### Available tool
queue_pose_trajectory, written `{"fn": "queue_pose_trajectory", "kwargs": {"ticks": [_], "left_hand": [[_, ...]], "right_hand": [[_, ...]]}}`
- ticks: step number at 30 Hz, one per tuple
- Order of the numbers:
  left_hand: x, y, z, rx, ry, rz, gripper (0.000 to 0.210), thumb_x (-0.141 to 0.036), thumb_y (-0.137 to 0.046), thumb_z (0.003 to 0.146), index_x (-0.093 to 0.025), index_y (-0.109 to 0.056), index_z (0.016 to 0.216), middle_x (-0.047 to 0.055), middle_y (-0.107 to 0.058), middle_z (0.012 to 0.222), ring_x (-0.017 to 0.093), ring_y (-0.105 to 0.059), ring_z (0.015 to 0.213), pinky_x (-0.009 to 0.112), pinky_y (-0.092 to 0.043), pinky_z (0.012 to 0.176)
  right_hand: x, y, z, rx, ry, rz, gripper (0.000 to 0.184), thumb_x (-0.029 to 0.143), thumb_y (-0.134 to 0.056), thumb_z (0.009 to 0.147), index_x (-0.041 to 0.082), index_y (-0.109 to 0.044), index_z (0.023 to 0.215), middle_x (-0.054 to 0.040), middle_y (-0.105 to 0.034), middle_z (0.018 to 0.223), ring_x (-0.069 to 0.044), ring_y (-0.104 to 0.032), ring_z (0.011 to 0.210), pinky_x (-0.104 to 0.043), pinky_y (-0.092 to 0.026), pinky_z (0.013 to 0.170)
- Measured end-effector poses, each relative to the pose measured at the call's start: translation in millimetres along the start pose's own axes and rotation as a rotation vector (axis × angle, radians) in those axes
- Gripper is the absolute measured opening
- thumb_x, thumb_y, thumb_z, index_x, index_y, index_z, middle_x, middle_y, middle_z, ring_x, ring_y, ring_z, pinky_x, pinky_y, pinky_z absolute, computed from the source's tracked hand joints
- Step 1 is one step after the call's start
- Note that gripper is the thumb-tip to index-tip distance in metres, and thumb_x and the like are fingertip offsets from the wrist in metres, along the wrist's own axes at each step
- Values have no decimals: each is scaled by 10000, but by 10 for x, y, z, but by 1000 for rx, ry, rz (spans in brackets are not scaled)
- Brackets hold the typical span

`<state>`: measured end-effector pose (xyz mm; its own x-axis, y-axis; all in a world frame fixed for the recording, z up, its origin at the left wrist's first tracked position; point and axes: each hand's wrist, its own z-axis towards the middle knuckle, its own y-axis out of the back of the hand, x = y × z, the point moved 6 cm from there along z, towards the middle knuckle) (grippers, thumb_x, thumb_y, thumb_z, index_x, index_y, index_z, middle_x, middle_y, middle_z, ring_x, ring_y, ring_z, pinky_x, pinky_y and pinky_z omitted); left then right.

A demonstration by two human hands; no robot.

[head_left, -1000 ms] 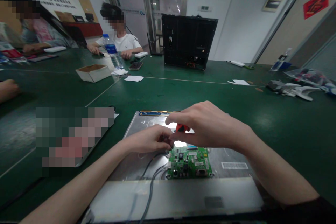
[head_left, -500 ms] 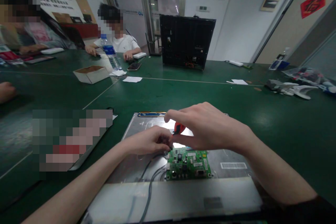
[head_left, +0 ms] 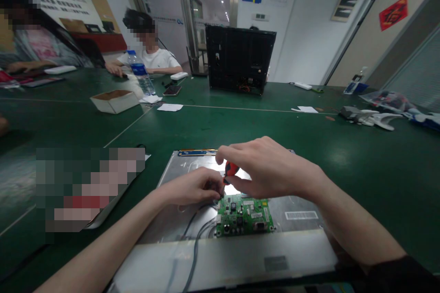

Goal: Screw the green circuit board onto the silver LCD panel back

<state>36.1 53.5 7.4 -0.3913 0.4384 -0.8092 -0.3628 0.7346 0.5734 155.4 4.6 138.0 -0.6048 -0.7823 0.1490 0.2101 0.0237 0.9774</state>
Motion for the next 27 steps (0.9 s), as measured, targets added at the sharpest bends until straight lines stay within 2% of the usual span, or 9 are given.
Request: {"fn": "queue_pose_trajectory", "kwargs": {"ticks": [8,14,17,22,27], "left_hand": [[2,-2,4,25,17,-65,69,-222,-642,815,-169,-670,849,10,-666,808,166,-600,736,270,-458,674],[89,-10,16,23,14,-21,104,-253,-656,834,-166,-691,877,21,-678,822,167,-589,744,266,-440,660],[116,-18,20,27,29,-49,104,-263,-669,832,-176,-693,884,14,-688,837,165,-598,753,264,-448,669],[77,-6,14,5,27,-65,91,-248,-683,804,-176,-706,856,3,-673,779,160,-588,718,249,-440,642],[23,-3,11,-4,-8,-75,40,-159,-659,783,-172,-690,805,-12,-644,734,151,-579,697,242,-433,651]], "right_hand": [[-82,97,-117,-33,-69,-9,197,167,-567,870,172,-574,1067,-29,-702,942,-138,-587,707,-256,-321,591],[-238,127,-330,-153,-149,36,147,223,-612,873,189,-572,1011,9,-674,789,-116,-565,626,-240,-338,586],[-271,132,-331,-205,-158,86,170,249,-614,873,185,-561,1022,25,-648,741,-99,-526,578,-229,-338,576],[-190,31,-142,-131,-100,69,140,249,-610,866,185,-559,979,13,-648,760,-108,-512,608,-239,-310,576],[-138,-79,-33,-67,-57,67,98,220,-588,859,186,-548,941,23,-625,745,-100,-472,591,-241,-271,563]]}}
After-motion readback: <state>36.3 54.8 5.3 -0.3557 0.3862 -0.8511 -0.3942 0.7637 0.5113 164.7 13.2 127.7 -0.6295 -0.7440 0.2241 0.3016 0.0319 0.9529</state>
